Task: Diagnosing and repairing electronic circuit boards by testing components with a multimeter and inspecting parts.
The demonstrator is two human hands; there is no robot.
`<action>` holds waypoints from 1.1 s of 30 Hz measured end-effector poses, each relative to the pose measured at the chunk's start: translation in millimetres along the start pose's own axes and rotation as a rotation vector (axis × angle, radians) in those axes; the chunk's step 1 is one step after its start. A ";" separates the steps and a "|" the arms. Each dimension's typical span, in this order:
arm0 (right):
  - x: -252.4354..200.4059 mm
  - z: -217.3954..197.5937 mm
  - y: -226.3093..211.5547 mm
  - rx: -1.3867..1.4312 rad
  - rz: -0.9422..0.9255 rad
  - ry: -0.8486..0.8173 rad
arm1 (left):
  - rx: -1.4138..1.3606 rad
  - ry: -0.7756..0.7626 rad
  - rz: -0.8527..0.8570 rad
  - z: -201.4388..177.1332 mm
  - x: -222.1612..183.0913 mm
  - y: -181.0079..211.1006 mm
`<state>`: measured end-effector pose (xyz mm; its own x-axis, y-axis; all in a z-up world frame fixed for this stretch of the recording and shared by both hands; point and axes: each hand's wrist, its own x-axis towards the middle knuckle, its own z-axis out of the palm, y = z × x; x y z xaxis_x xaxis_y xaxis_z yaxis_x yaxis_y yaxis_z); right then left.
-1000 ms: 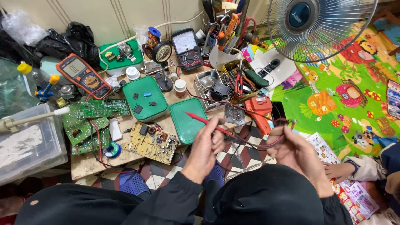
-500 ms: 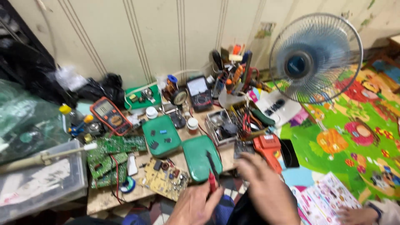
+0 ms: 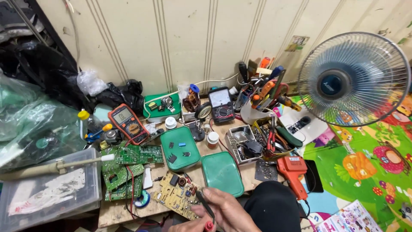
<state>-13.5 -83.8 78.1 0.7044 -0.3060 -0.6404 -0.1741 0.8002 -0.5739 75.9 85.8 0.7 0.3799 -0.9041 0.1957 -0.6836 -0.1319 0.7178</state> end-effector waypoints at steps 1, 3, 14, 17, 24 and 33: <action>3.3 1.4 1.6 0.217 0.001 -0.156 | -0.018 0.024 0.019 2.2 -2.4 -1.1; -5.7 18.0 -10.1 0.210 -0.046 -0.105 | -0.044 0.060 0.044 7.8 -9.4 -2.9; -20.9 6.0 -0.2 -0.495 -0.431 0.059 | 0.128 -0.344 -0.680 -11.2 23.4 13.7; -23.9 1.7 1.2 -0.484 -0.460 0.086 | 0.107 -0.193 -0.636 -16.2 27.6 38.1; -31.4 19.8 -5.4 -0.505 -0.437 0.009 | 0.007 0.072 -0.513 -34.5 37.5 65.2; 18.2 0.7 18.9 -0.371 -0.564 0.334 | -1.297 0.319 -0.874 -16.8 54.4 27.8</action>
<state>-3.5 -73.9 56.0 0.5195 -0.8053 -0.2857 -0.1109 0.2680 -0.9570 87.9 39.8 42.5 0.5761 -0.5987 -0.5565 0.7100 0.0293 0.7036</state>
